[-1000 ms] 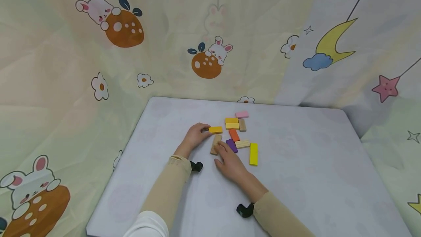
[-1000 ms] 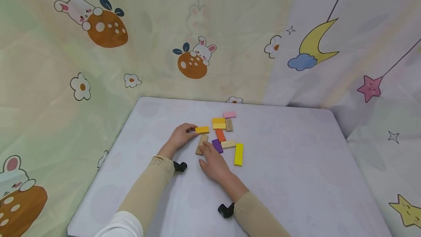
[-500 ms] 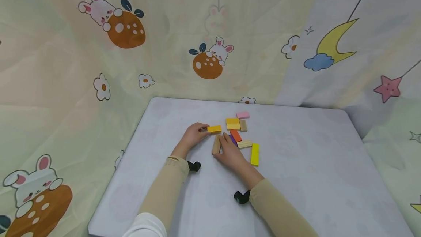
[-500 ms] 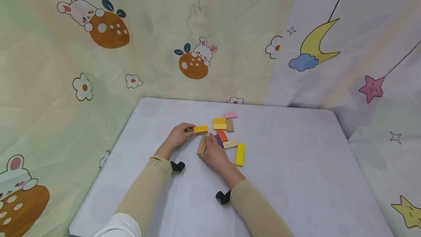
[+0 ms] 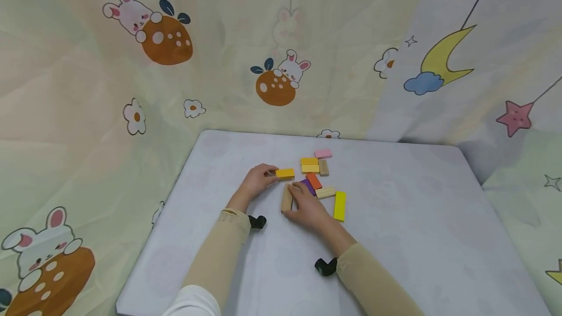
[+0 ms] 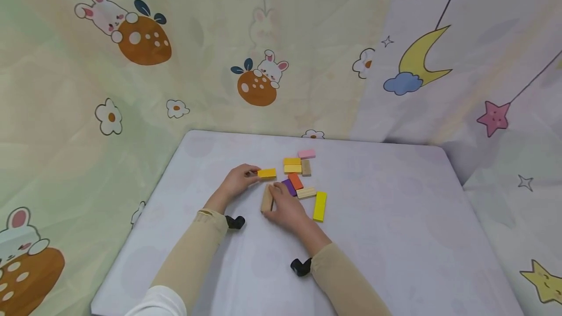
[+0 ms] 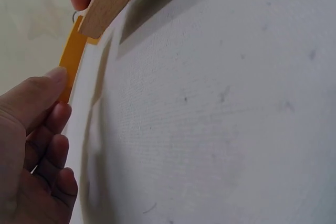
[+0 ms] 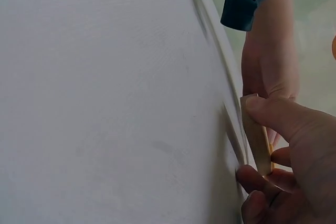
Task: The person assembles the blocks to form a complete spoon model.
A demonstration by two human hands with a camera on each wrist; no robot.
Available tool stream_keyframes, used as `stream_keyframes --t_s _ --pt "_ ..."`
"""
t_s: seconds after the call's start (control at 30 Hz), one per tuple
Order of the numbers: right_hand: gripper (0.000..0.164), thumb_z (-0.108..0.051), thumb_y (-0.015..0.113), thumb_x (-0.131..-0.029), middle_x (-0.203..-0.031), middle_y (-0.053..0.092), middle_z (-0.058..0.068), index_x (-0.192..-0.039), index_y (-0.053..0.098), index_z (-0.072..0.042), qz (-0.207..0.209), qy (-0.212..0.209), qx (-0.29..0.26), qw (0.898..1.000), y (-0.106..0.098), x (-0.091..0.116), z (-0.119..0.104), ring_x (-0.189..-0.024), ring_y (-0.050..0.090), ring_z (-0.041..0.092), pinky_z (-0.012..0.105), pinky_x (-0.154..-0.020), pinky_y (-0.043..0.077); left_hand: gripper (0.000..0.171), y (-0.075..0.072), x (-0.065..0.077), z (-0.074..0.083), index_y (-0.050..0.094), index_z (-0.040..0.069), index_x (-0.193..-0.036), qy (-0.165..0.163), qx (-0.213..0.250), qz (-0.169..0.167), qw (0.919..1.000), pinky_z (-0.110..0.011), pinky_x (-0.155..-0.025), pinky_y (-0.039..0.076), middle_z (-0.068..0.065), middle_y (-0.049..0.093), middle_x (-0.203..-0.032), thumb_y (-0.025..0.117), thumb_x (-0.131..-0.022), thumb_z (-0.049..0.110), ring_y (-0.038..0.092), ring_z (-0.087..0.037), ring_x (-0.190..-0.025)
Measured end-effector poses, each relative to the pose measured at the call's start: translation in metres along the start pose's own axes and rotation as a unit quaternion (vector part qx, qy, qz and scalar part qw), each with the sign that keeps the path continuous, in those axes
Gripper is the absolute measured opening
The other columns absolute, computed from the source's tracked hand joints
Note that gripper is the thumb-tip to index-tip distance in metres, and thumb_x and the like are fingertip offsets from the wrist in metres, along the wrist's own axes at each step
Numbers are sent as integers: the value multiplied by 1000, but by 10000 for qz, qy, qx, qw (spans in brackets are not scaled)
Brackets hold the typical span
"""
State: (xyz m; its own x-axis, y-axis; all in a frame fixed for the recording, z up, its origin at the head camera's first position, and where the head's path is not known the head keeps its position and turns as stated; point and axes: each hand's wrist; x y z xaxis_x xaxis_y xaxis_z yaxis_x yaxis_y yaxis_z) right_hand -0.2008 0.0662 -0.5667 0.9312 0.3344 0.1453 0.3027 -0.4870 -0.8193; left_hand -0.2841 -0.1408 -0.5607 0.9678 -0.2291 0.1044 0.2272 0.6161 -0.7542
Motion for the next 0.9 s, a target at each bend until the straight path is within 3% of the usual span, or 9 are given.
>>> stream_keyframes --t_s 0.17,0.5,0.9 --pt "87 -54 72 -84 -161 28 1 -155 33 -24 -149 -176 -28 9997 -2 18 -5 -139 45 27 49 -108 47 38 2 5 0 66 24 -129 165 -68 -113 9998 -40 -100 50 3 67 -116 69 -93 35 59 -17 -109" --pt "85 -55 71 -85 -160 31 0 -155 35 -22 -76 -590 312 9977 7 48 -7 -131 53 24 44 -102 52 32 12 28 -5 69 26 -122 627 -104 -260 9976 -41 -106 46 5 67 -119 69 -92 38 59 -17 -115" --pt "84 -58 68 -86 -158 36 4 -153 38 -19 214 -971 869 9912 19 56 -1 -135 50 24 42 -105 51 31 25 45 -13 69 23 -121 1325 -250 -21 9909 -41 -103 47 5 69 -115 70 -92 35 59 -17 -112"
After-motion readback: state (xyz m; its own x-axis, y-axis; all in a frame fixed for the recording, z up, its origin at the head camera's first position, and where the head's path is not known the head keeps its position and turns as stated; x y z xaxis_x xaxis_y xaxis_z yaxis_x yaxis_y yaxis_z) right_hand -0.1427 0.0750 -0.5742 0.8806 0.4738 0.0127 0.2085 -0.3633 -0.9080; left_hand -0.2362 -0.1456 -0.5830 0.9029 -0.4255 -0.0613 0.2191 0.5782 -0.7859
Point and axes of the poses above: each hand's wrist, its own x-axis away from the middle knuckle, its own y-axis out of the palm, z = x × y
